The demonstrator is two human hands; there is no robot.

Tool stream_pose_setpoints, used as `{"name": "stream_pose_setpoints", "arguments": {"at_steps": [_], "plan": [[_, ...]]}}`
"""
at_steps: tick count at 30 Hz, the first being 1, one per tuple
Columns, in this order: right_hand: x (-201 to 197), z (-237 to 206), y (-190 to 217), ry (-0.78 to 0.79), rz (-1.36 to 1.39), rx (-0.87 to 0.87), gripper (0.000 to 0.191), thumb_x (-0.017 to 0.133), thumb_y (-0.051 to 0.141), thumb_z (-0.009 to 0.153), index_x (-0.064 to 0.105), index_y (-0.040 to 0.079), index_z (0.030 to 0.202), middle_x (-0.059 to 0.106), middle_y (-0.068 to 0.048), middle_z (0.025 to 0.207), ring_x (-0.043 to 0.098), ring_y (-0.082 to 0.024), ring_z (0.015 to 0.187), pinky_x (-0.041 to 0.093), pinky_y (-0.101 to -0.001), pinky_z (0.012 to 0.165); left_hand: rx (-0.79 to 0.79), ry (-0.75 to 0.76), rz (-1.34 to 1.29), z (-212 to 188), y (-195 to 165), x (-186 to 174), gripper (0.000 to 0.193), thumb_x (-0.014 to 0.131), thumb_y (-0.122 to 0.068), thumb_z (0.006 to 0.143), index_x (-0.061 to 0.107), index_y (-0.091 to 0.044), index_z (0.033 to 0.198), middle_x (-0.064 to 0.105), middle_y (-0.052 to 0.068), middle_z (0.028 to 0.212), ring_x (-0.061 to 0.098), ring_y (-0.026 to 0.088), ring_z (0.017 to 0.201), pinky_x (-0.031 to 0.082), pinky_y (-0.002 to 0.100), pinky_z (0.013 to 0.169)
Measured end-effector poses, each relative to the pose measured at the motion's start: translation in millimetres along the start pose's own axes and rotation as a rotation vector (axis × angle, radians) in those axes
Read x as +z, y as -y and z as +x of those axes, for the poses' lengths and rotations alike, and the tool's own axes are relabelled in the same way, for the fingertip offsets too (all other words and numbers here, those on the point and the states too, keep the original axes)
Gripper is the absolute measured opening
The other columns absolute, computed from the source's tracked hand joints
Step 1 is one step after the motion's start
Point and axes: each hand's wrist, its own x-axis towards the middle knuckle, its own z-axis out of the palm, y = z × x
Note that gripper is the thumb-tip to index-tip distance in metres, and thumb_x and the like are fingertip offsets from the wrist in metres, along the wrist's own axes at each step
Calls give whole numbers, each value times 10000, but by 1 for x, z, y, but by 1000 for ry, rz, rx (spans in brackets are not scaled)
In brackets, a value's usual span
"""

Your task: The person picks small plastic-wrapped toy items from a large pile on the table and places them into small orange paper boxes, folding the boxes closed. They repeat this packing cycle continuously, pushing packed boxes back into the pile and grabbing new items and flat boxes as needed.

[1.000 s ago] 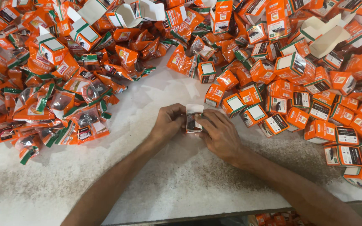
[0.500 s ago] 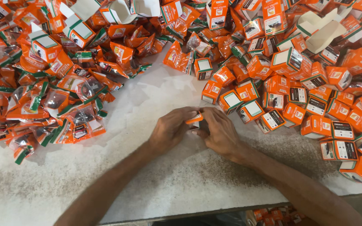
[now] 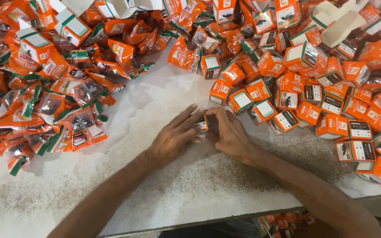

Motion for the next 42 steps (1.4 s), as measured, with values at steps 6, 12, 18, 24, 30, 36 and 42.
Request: {"name": "stream_pose_setpoints", "arguments": {"at_steps": [6,12,18,24,30,36,42], "plan": [[-1,4,23,-63,-170,-126,662,817,180,815,486,78,1379,612,-196,1359,556,-405,1298,454,-500,1073,-256,-62,-155,6,6,11,394,758,-35,861,627,-51,1233,547,171,1504,554,403,1391,524,466,1116],[-45,-60,27,-36,-666,-160,699,756,452,801,530,111,1367,445,-213,1524,436,-411,1410,405,-536,1118,-382,39,-87,53,11,50,1211,936,-409,614,245,-9,1525,115,357,1570,301,554,1401,403,561,1104],[-126,-196,-4,-642,-1167,406,1215,791,818,668,372,181,1613,136,-334,1646,141,-566,1521,213,-789,1167,-274,70,-29,72,-26,93,1445,857,-732,585,125,46,1559,76,408,1550,140,606,1451,219,677,1173],[-126,-229,-52,-740,-908,563,1345,827,770,600,308,100,1644,161,-318,1669,170,-570,1553,246,-743,1244,-231,74,15,108,-75,141,1359,807,-771,549,266,-25,1548,79,368,1571,0,676,1414,108,802,1104],[-146,-213,-88,-687,-879,492,1311,894,684,544,387,81,1591,192,-333,1629,203,-569,1507,278,-703,1207,-247,206,62,153,-102,178,1186,821,-700,666,329,-48,1525,175,266,1606,14,629,1459,5,939,985],[-190,-231,-146,-612,-857,492,1285,942,560,501,423,91,1579,187,-328,1652,207,-539,1528,277,-652,1233,-345,225,84,186,-121,226,1212,840,-614,639,266,-72,1559,202,243,1623,29,592,1473,-7,939,963],[-272,-242,-154,-524,-883,575,1303,936,486,600,301,108,1673,191,-299,1699,174,-515,1568,212,-681,1249,-364,137,-70,239,-159,247,1218,858,-587,654,255,-57,1570,172,243,1643,44,559,1523,79,927,988]]}}
